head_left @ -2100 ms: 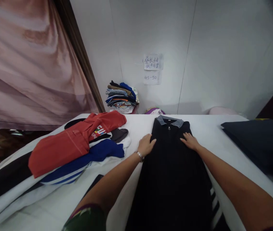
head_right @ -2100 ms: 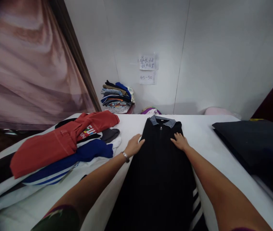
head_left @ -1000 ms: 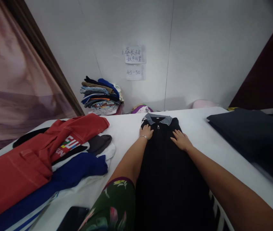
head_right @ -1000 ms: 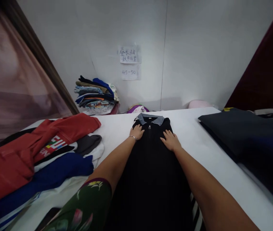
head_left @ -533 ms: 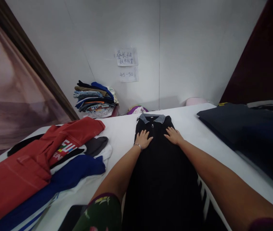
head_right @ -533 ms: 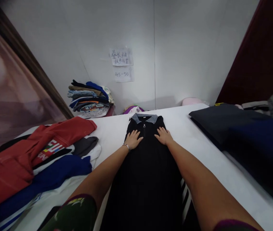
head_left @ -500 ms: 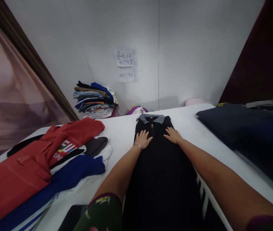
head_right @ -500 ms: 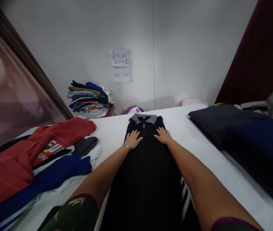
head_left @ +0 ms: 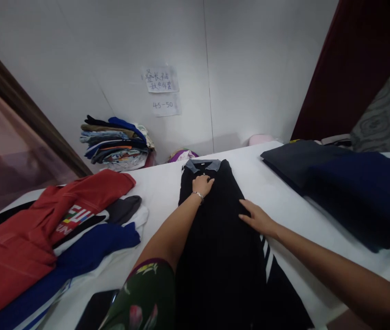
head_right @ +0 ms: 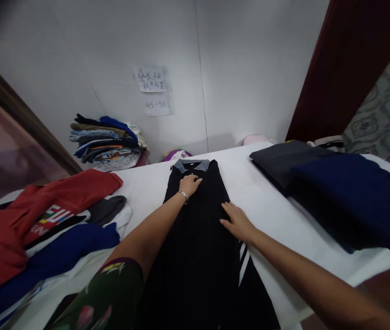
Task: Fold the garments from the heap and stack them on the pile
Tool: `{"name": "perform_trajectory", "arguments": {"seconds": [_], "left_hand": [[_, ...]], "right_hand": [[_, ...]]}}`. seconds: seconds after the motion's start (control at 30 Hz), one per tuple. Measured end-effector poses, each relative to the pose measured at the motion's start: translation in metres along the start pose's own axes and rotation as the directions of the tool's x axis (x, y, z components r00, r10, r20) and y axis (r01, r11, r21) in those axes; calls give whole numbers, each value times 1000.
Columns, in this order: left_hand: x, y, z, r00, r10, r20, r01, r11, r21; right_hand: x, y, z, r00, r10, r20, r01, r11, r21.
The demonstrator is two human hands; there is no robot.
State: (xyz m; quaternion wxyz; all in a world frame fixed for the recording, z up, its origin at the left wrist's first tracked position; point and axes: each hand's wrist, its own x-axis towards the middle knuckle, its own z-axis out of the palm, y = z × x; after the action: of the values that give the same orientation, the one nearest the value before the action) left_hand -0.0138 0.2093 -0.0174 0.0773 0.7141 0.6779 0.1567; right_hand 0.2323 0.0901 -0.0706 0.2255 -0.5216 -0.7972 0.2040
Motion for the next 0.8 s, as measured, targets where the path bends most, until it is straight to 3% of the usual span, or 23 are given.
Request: {"name": "perform_trajectory", "arguments": {"seconds": [0.1, 0.23, 0.57, 0.8], "left_hand": [[11, 27, 8, 1000, -22, -2, 22, 1000, -15], [27, 44, 22, 992, -124, 15, 124, 992, -14], [28, 40, 33, 958, -283, 51, 281, 958, 51], [32, 39, 29, 948, -310, 72, 306, 950, 65]], "right_hand": [[-30, -24, 2, 999, -39, 12, 39, 998, -49], [-46, -48, 9, 985, -35, 171, 52, 994, -92], [-50, -47, 22, 979, -111, 173, 135, 982, -133], [-54, -50, 19, 980, -139, 144, 159, 978, -133]]}}
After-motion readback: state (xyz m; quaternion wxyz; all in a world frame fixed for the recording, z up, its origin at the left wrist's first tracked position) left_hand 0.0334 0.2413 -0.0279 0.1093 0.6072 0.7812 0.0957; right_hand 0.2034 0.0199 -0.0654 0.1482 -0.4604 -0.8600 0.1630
